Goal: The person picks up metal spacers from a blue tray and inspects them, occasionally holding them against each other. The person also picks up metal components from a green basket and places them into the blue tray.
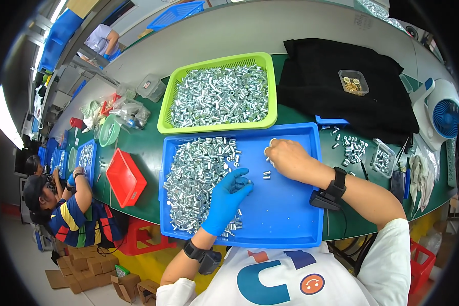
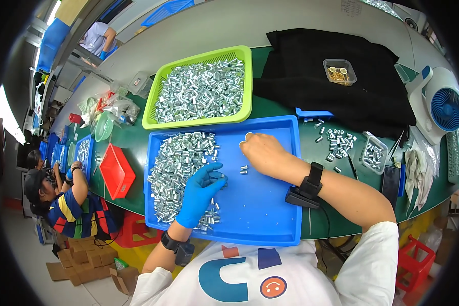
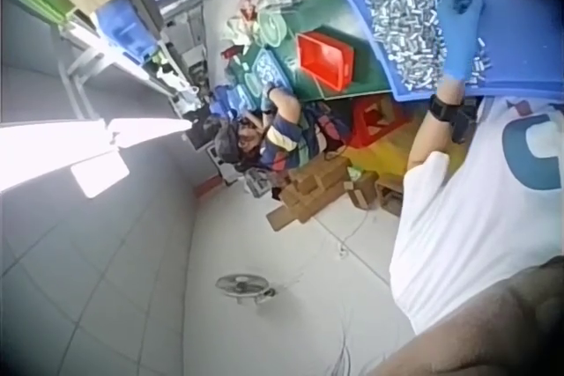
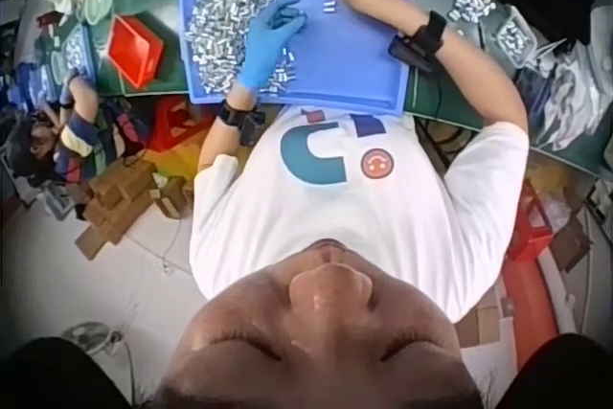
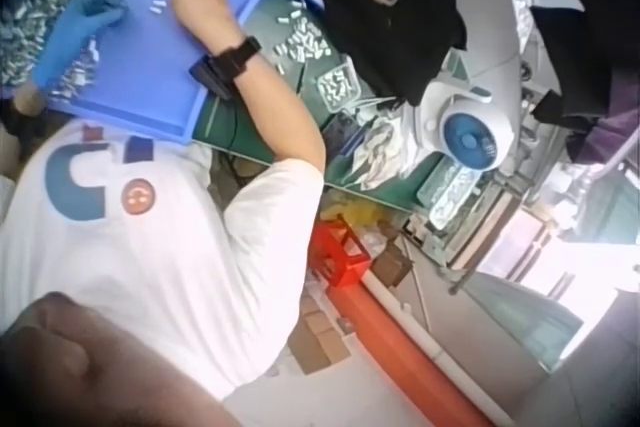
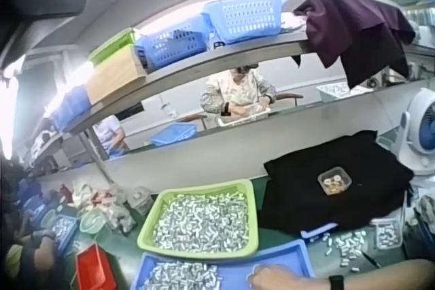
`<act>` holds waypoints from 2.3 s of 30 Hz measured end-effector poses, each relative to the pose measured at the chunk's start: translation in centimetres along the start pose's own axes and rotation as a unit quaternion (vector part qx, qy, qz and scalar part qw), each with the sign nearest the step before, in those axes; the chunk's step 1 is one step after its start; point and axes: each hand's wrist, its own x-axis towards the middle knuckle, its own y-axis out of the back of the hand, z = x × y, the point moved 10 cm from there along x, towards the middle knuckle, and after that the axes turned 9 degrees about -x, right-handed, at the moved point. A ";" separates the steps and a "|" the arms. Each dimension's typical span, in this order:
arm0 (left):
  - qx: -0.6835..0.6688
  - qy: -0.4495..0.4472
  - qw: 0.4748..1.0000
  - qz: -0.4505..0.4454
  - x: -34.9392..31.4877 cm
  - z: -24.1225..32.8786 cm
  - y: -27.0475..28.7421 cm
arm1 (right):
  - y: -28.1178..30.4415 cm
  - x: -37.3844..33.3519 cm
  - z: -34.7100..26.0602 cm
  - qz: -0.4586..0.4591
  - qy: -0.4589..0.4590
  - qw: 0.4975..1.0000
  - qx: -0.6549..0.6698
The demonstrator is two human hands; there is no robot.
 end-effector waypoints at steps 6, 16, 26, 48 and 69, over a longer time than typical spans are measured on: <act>-0.141 0.002 0.988 0.067 -1.9 -1.2 0.9 | 1.5 -2.3 -3.4 0.015 0.006 0.925 0.379; -0.093 -0.073 0.993 -0.030 -4.0 -0.3 -0.7 | -1.8 -6.8 -5.6 -0.015 -0.103 0.730 0.676; -0.285 0.116 0.951 -0.045 -4.1 -3.2 -2.1 | -0.4 -6.8 -5.8 0.057 -0.029 0.849 0.524; 0.623 -0.222 0.750 -0.009 0.1 0.8 0.9 | 0.0 -2.4 -4.0 -0.029 0.051 0.996 0.068; 0.053 -0.091 0.994 -0.024 -5.6 -0.1 0.2 | -1.8 -6.8 -7.4 -0.064 -0.059 0.716 0.693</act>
